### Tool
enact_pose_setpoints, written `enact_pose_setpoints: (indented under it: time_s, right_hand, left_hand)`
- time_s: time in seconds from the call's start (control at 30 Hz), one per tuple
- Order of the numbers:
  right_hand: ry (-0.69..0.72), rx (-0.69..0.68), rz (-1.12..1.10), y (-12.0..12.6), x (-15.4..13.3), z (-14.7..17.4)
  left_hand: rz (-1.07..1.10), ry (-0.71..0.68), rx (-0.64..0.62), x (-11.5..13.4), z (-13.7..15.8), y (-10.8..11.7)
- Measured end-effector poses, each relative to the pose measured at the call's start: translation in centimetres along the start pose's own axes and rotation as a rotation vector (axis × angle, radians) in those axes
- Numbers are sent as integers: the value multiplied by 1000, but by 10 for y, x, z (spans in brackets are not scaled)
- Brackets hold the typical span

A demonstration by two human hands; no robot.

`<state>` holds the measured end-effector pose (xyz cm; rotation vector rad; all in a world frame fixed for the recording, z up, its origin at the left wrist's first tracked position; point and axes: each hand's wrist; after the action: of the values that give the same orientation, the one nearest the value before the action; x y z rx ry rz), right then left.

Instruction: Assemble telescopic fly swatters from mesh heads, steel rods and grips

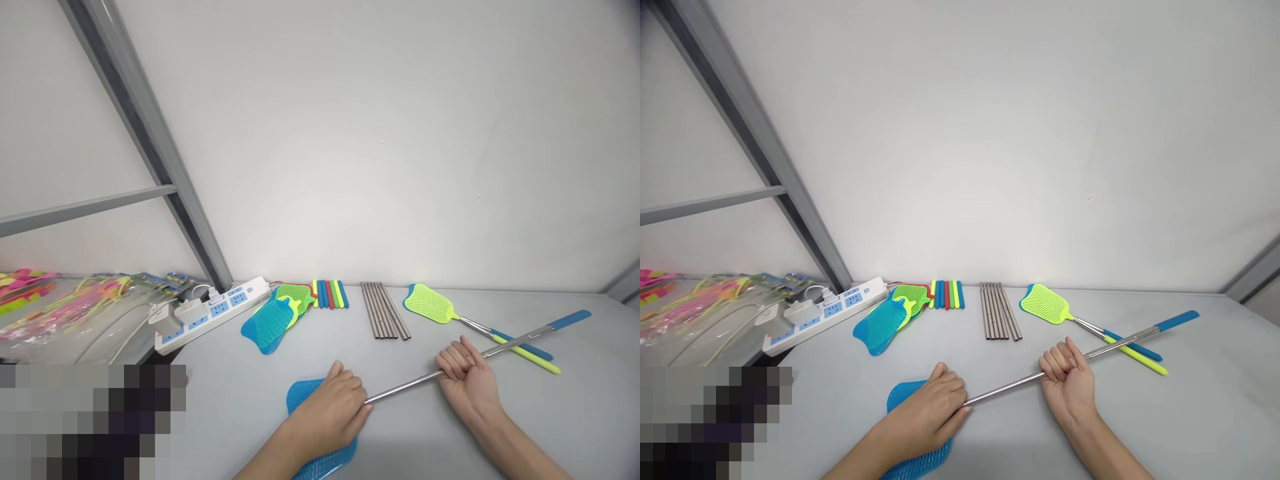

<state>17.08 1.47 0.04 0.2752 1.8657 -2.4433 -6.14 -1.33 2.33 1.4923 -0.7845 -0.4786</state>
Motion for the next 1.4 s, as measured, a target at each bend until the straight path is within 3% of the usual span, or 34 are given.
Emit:
enact_pose_setpoints:
  time_s: [1.1, 1.4]
  right_hand:
    - [32, 25, 116, 0, 32, -7]
    - [53, -43, 164, -3, 40, -7]
  left_hand:
    - [-37, -10, 54, -9, -5, -7]
    - [-40, 2, 67, -11, -5, -7]
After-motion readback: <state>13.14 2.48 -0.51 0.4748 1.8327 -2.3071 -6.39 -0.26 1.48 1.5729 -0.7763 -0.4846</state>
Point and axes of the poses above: each hand's wrist, its own z-axis away from the middle knuckle, its own y-axis out of the back of the hand, x = y × z, and after that the axes turned 6 degrees about -z, right-handed
